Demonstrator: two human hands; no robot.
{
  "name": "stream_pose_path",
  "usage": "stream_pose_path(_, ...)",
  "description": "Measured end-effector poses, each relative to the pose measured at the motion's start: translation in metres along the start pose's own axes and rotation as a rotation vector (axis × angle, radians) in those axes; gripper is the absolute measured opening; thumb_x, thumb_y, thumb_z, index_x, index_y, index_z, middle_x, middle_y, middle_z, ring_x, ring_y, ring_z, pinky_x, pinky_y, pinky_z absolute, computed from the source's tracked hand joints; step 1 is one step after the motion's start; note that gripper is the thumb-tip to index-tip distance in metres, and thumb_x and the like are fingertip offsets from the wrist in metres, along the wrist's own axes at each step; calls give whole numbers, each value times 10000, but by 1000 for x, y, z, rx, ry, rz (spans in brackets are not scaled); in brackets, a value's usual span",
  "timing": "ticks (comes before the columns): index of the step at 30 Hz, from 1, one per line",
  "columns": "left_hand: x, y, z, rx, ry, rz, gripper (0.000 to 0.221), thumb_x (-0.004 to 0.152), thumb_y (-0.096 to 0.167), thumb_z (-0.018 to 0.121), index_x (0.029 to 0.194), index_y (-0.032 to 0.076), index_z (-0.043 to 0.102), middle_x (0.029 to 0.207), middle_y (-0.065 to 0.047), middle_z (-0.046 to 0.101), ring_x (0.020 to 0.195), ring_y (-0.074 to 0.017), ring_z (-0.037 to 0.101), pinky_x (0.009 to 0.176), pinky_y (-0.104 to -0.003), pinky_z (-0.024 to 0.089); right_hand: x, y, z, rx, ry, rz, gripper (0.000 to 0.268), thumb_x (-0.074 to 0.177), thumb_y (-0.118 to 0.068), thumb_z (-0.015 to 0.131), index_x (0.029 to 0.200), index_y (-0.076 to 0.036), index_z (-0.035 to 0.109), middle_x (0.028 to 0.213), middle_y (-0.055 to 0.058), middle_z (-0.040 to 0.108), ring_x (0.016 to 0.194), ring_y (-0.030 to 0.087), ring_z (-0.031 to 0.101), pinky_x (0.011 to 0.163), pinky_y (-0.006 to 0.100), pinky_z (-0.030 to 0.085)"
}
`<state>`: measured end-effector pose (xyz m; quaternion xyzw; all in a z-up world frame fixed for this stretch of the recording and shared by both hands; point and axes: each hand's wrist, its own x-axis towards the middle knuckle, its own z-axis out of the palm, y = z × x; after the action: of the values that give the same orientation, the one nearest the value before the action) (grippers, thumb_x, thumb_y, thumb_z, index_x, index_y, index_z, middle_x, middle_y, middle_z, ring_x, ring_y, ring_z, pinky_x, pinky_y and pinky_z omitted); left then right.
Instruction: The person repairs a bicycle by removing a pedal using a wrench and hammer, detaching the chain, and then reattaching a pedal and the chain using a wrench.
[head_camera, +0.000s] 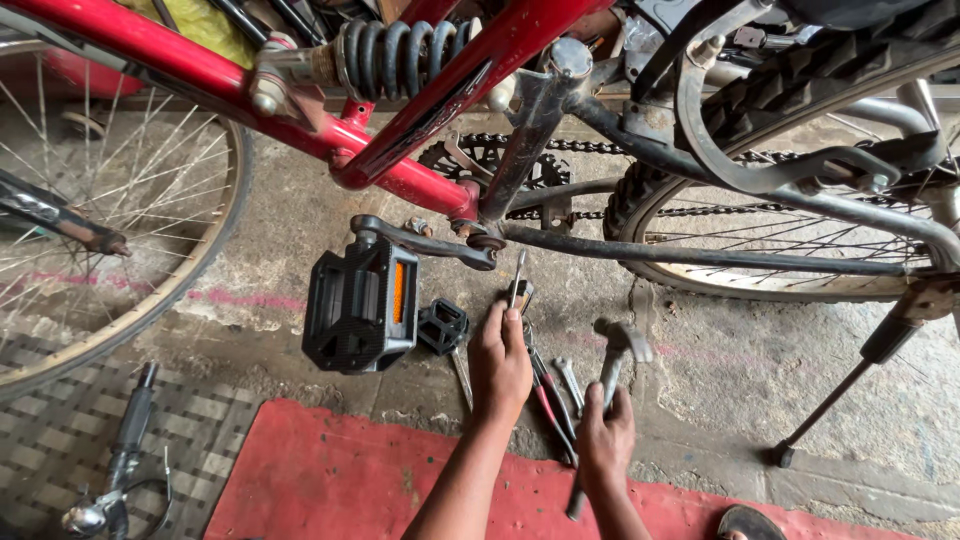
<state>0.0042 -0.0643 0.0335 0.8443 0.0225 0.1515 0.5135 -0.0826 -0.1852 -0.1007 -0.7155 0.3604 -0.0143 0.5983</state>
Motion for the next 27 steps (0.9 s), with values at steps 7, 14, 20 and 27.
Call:
stream_pose_path(7,2,12,-10,164,94,149,167,993,176,604,1068,48,682,942,-174,738,867,-376,692,754,-450,527,-36,-78,3,799,-191,124,315,1055,-390,484,1094,-86,555,745,1,515,537,124,498,433,300,406)
stream_pose_path(14,16,42,-34,45,-33,-142,143,959,154,618,1054,65,676,696,-80,723,649,-249,754,573,-395,562,-39,-123,3,1003,-311,259,289,1053,-315,474,1272,-154,572,771,13,513,561,102,464,457,273,396)
stream_pose_path(20,23,38,-45,82,-144,1,159,981,156,593,993,34,694,636,-111,680,586,-245,693,582,-399,526,-52,-146,2,1114,-361,253,180,1062,-308,472,1152,-161,523,753,14,524,549,106,460,461,270,399)
stream_pose_path(27,32,45,-51,215,-154,-87,230,988,208,592,910,19,698,691,-162,685,629,-346,683,599,-447,512,-61,-156,6,1060,-364,292,170,1054,-300,467,1131,-164,535,745,19,532,547,111,463,456,275,391)
